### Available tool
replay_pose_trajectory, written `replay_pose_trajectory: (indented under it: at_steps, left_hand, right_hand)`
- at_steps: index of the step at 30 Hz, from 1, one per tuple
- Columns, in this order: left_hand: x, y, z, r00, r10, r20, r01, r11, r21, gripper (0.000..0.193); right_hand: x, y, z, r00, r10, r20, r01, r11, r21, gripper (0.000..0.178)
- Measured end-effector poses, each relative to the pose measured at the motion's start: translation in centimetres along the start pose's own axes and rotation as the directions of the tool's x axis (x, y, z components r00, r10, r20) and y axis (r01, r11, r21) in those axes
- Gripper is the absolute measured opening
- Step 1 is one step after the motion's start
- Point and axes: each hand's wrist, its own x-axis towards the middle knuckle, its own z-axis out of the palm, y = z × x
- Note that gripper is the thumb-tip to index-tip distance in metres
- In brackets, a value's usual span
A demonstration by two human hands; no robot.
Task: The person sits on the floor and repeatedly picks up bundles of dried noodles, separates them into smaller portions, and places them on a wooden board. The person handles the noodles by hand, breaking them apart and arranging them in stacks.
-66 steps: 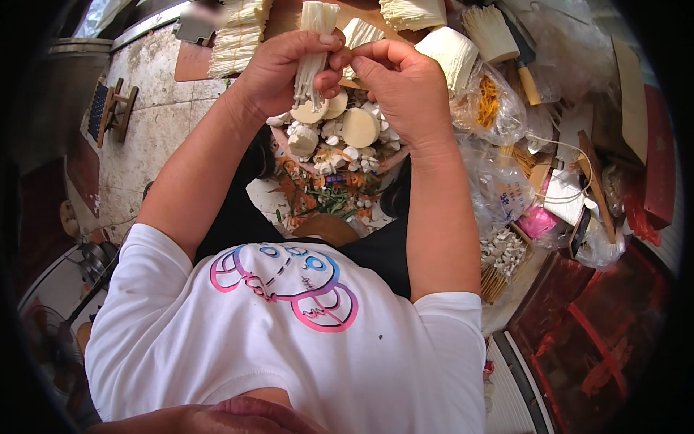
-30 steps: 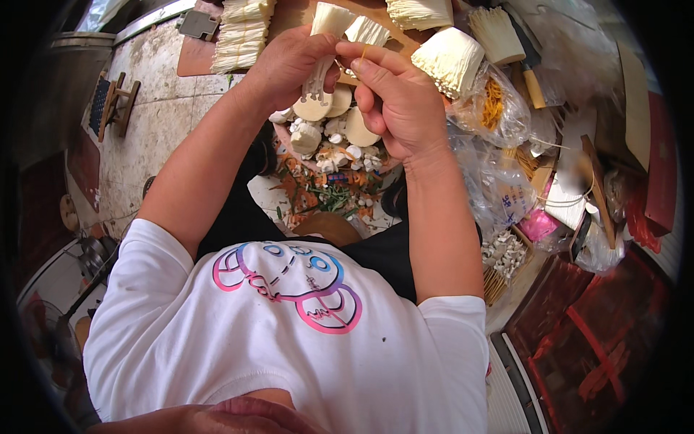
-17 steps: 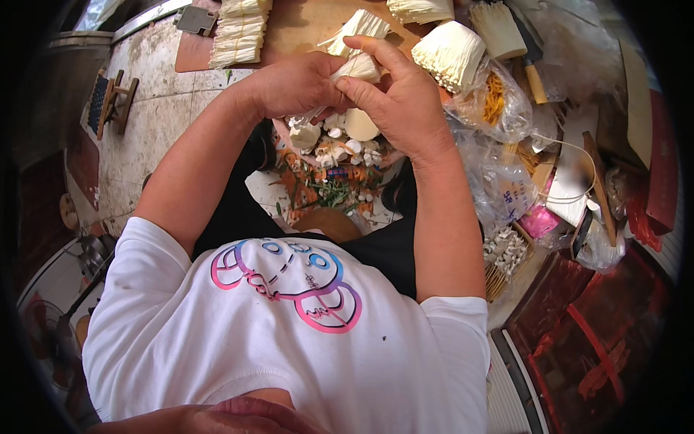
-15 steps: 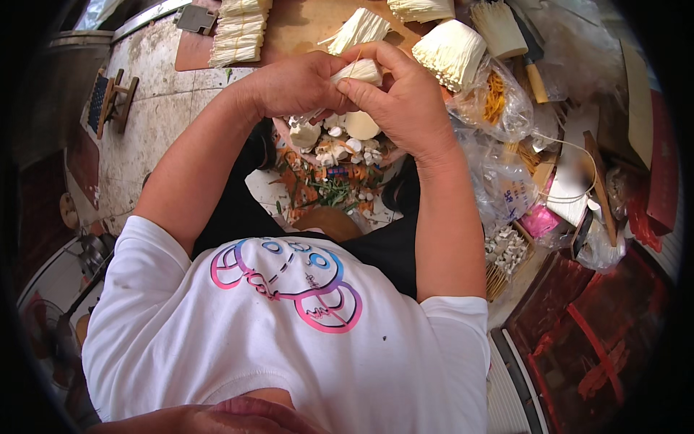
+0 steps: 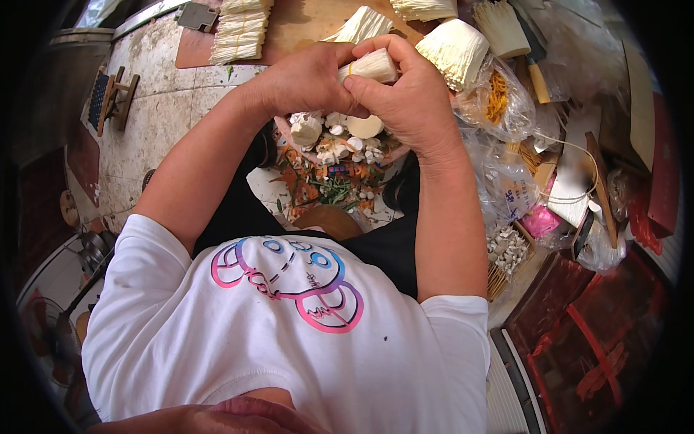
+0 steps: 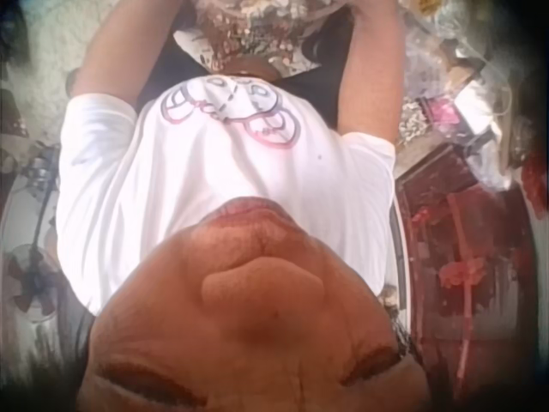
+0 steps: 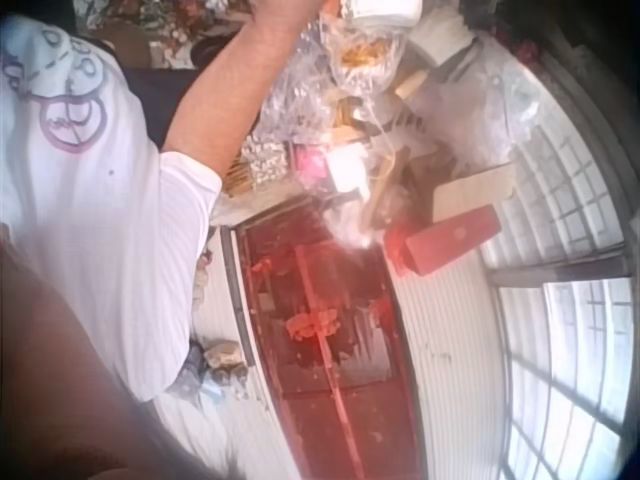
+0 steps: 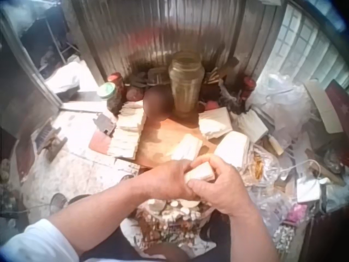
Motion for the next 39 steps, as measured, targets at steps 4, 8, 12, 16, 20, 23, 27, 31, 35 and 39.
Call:
replay_pose_trajectory:
  at_steps: [4, 8, 12, 16, 20, 23, 27, 31, 35, 39]
  left_hand:
    - [0.2, -0.6, 0.1, 0.997, 0.073, -0.022, -0.075, 0.994, -0.075, 0.063]
    - [0.0, -0.4, -0.1, 0.998, 0.056, 0.005, -0.055, 0.993, -0.106, 0.065]
    - [-0.1, -0.5, -0.2, 0.999, 0.042, 0.012, -0.041, 0.997, -0.071, 0.064]
    - [-0.6, -0.3, -0.5, 0.998, 0.044, 0.054, -0.04, 0.997, -0.072, 0.062]
    - [-0.2, -1.7, -0.8, 0.99, 0.134, 0.033, -0.126, 0.976, -0.18, 0.053]
    - [-0.6, -1.0, -2.5, 0.998, -0.062, 0.023, 0.065, 0.965, -0.253, 0.043]
    - [0.1, -7.0, -7.4, 0.977, 0.048, -0.209, -0.027, 0.995, 0.101, 0.034]
    - [0.7, -10.5, -11.4, 0.86, 0.003, -0.51, 0.231, 0.89, 0.393, 0.039]
    - [0.9, -11.9, -12.0, 0.81, 0.077, -0.581, 0.408, 0.638, 0.653, 0.037]
    - [2.2, -16.6, -13.5, 0.777, 0.144, -0.613, 0.427, 0.595, 0.681, 0.035]
  right_hand:
    - [-0.1, -0.6, 0.4, 1.0, 0.024, -0.002, -0.024, 0.999, 0.045, 0.037]
    - [-0.2, -0.6, 0.3, 0.995, 0.091, 0.029, -0.093, 0.992, 0.09, 0.048]
    - [-0.3, -0.6, 0.5, 0.993, 0.114, 0.029, -0.116, 0.991, 0.069, 0.057]
    - [-0.4, -0.8, 0.7, 0.992, 0.116, 0.057, -0.119, 0.992, 0.052, 0.064]
    - [-0.3, -0.7, 0.7, 0.996, 0.058, 0.072, -0.068, 0.985, 0.158, 0.068]
    - [0.0, -0.4, 0.4, 0.996, 0.051, -0.073, -0.041, 0.99, 0.134, 0.069]
    - [0.0, -1.0, 0.6, 0.991, 0.069, -0.118, -0.064, 0.997, 0.047, 0.065]
    - [-0.9, -1.1, 1.6, 0.994, 0.106, 0.028, -0.103, 0.988, -0.113, 0.059]
    - [-1.3, 0.1, 1.8, 0.99, 0.09, 0.109, -0.044, 0.929, -0.367, 0.055]
    - [-1.3, 0.5, 1.8, 0.986, 0.078, 0.146, -0.007, 0.901, -0.434, 0.053]
